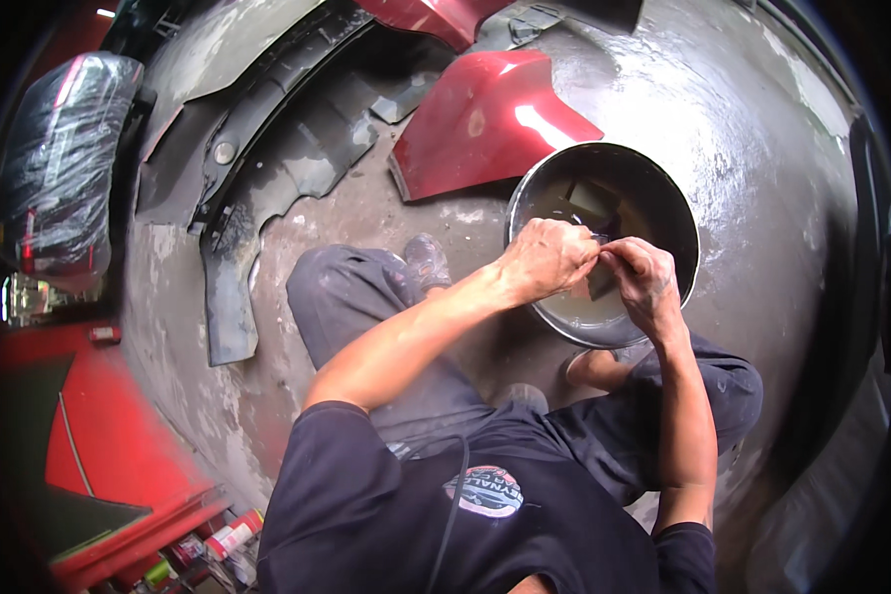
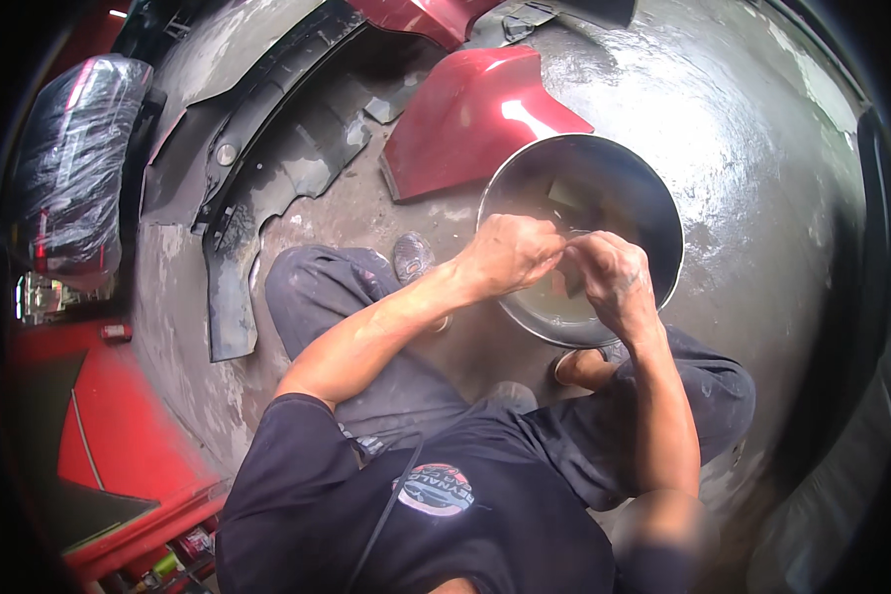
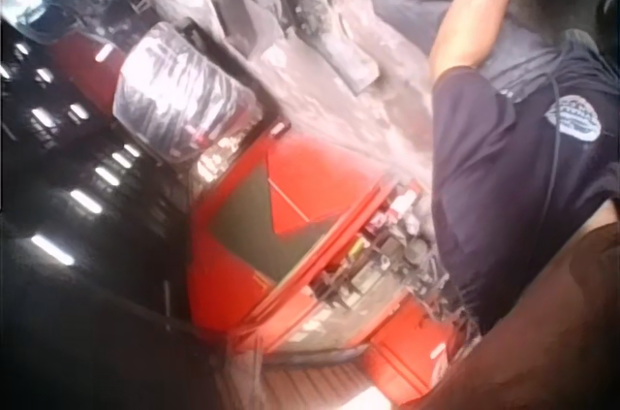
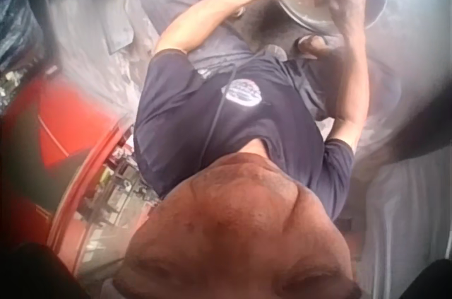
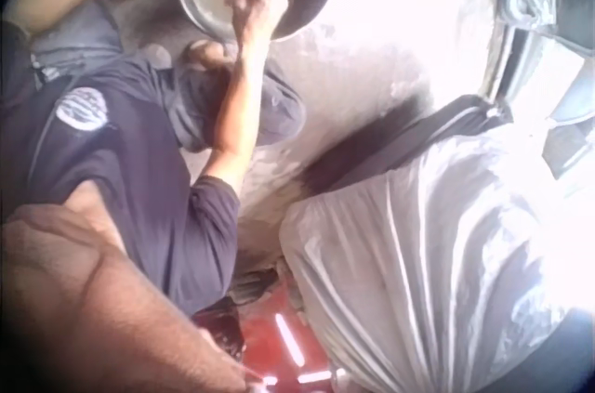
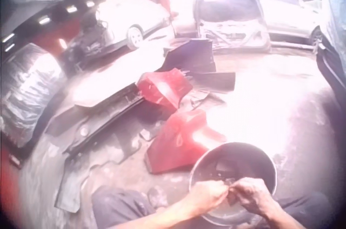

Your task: The person sorts through sanding blocks in a bucket, then sits on the floor to clean red car body panels. They use a toothbrush and water from a metal bucket to scrub the edges and surfaces of the panels.

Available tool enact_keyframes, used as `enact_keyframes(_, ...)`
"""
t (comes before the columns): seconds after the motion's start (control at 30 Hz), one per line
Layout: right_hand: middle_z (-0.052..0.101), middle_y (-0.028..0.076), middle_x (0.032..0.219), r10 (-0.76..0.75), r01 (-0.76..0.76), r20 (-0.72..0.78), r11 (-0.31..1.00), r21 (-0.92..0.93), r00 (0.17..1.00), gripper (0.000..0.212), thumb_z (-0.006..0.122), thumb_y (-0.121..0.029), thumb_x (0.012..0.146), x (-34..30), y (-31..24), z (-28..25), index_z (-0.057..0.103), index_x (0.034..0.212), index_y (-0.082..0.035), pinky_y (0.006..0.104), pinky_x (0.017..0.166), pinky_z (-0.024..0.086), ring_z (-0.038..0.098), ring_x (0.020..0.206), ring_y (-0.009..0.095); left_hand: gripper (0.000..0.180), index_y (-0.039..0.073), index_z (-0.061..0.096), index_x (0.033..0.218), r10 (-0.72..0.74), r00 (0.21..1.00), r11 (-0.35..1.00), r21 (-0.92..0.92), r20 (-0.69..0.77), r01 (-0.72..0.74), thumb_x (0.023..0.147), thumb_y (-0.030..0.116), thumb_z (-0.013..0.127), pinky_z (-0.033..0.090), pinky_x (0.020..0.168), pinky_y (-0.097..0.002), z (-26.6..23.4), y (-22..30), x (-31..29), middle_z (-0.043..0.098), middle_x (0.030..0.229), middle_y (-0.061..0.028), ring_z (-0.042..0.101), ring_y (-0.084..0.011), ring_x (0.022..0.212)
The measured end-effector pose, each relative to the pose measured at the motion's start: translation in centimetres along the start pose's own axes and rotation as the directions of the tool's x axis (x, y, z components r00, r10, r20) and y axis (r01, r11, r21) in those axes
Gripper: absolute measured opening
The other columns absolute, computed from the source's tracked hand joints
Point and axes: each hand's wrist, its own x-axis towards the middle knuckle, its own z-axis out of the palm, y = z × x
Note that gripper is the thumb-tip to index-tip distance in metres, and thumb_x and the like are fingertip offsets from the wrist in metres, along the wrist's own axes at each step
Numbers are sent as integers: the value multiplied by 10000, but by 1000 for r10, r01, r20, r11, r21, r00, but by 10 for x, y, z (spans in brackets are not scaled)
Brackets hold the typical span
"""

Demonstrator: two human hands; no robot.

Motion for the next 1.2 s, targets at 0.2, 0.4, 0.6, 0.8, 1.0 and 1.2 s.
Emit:
enact_keyframes(0.2,733,149,764,272,-286,89,926,245,958,185,707,-130,906,4,-2,-6,734,931,52,325,670,539,714,691,210,161,69,626,767,14,999,1000,4,-40,-14,874,165,700,537,589,-443,9,1,-2,633,765,-99,671,-328,712)
enact_keyframes(0.4,738,70,832,485,-514,180,757,404,856,274,726,-201,924,7,18,-10,734,1025,54,300,722,528,659,741,125,155,58,657,810,-66,993,997,-56,-101,60,913,172,675,534,610,-456,6,13,-2,659,789,-133,677,-345,738)
enact_keyframes(0.6,698,64,852,360,-458,283,726,513,889,321,777,-202,881,4,0,-21,662,1073,29,307,746,539,653,792,132,182,16,725,992,-222,971,971,-115,-91,211,947,160,624,538,678,-450,-6,-7,5,700,867,-203,691,-387,791)
enact_keyframes(0.8,673,-4,907,459,-430,123,657,620,880,237,768,-203,928,4,25,-45,657,1041,-27,243,749,488,596,826,65,236,-58,719,1075,-380,879,775,-420,287,472,948,140,697,539,732,-300,-29,-10,4,754,876,-110,667,-111,797)
enact_keyframes(1.0,710,27,953,489,-425,20,737,525,872,219,759,-176,941,-1,39,-48,679,1063,-13,268,798,515,632,876,82,183,-37,707,1099,-369,914,807,-430,168,405,936,40,673,505,717,-276,-22,-13,4,727,842,-89,608,-79,763)
enact_keyframes(1.2,749,76,956,577,-477,-83,740,474,813,261,788,-186,881,-2,52,-43,724,1051,1,304,799,531,658,881,119,133,-21,695,1023,-238,971,952,-193,27,239,892,6,701,497,654,-296,-20,-2,6,669,778,-183,628,-185,654)
